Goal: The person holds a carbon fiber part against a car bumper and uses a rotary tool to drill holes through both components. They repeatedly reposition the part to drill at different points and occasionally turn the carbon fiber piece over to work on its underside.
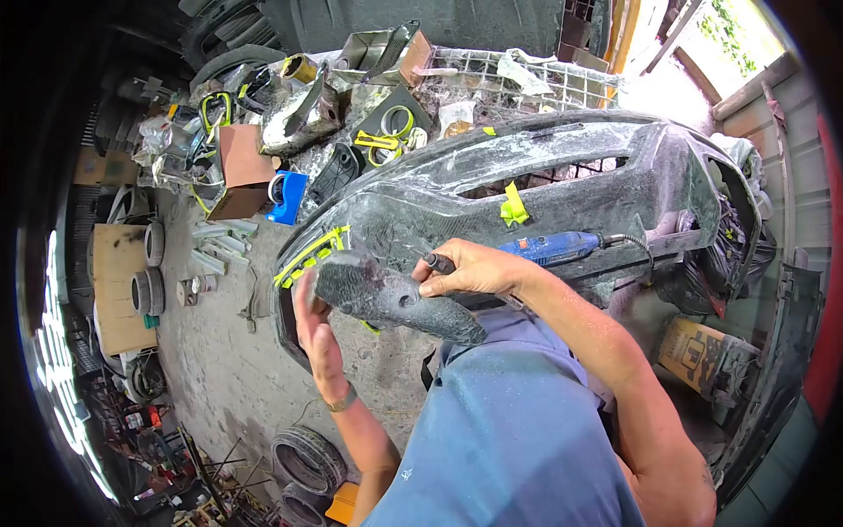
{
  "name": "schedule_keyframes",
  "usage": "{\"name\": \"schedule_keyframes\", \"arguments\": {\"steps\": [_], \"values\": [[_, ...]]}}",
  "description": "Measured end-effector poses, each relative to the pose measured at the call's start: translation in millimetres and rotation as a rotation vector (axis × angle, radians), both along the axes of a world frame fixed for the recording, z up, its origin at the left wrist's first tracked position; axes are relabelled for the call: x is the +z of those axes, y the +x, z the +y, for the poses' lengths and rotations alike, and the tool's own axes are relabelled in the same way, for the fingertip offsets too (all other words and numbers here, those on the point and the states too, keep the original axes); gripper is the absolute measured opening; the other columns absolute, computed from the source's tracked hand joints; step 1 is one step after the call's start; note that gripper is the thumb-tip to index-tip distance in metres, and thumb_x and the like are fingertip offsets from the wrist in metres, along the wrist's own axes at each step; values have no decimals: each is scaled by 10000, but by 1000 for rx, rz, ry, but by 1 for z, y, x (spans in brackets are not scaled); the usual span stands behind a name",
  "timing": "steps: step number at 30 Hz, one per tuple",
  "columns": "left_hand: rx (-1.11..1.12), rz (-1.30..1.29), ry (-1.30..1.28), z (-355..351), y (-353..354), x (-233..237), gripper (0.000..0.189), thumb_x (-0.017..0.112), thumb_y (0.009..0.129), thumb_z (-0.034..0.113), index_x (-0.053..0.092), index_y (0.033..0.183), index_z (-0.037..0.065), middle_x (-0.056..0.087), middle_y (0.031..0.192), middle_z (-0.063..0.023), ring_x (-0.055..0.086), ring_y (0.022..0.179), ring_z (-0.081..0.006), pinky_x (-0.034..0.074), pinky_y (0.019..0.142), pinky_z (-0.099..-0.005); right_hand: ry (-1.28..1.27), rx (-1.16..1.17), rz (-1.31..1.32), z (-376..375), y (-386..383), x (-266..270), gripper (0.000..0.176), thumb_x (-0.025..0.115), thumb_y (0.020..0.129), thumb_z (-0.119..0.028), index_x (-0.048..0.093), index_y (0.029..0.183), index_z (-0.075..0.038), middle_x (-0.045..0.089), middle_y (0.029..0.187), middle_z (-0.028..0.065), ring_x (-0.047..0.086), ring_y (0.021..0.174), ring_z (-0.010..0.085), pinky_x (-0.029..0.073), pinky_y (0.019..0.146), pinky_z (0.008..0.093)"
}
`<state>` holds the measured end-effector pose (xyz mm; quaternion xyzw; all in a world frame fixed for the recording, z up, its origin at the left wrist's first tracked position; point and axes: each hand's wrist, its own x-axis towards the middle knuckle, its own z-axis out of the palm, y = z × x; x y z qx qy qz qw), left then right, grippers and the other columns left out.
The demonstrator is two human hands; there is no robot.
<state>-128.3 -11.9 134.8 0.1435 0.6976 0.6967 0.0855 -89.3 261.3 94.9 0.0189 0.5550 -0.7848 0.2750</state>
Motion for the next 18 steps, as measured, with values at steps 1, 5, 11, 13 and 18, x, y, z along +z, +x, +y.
{"name": "schedule_keyframes", "arguments": {"steps": [1,5,11,13,18], "values": [[2,1,-2,-3,-3,-4,946,725,780,474,309,1466,-26,552,1276,-115,565,1140,-221,424,1017,-385,43,63,61,-1,-2,1,378,769,855,-220,655,1110,35,685,952,36,606,891,89,476,825,260],[-63,-222,69,-8,4,-17,768,821,728,152,386,1350,32,566,1208,-79,567,1105,-186,447,969,-336,64,74,148,-13,1,1,317,759,861,-194,675,1058,40,673,926,12,587,880,91,476,809,270],[344,-5,107,-3,39,-46,766,813,773,191,344,1360,41,551,1195,-79,555,1095,-182,442,978,-334,655,-383,492,-6,15,-7,398,640,917,-219,502,1213,7,596,1092,175,610,953,283,464,873,393],[367,-1,128,4,50,-51,787,813,780,171,316,1377,47,521,1229,-87,539,1119,-191,436,991,-343,675,-324,382,-1,32,2,358,595,941,-202,448,1206,-12,563,1117,188,587,1001,382,443,870,463],[420,46,-35,11,73,-73,844,835,771,137,276,1399,52,425,1301,-106,479,1175,-203,403,1022,-355,747,-136,356,-9,58,16,282,543,977,-223,436,1138,-17,527,1108,219,566,1021,434,446,841,483]]}}
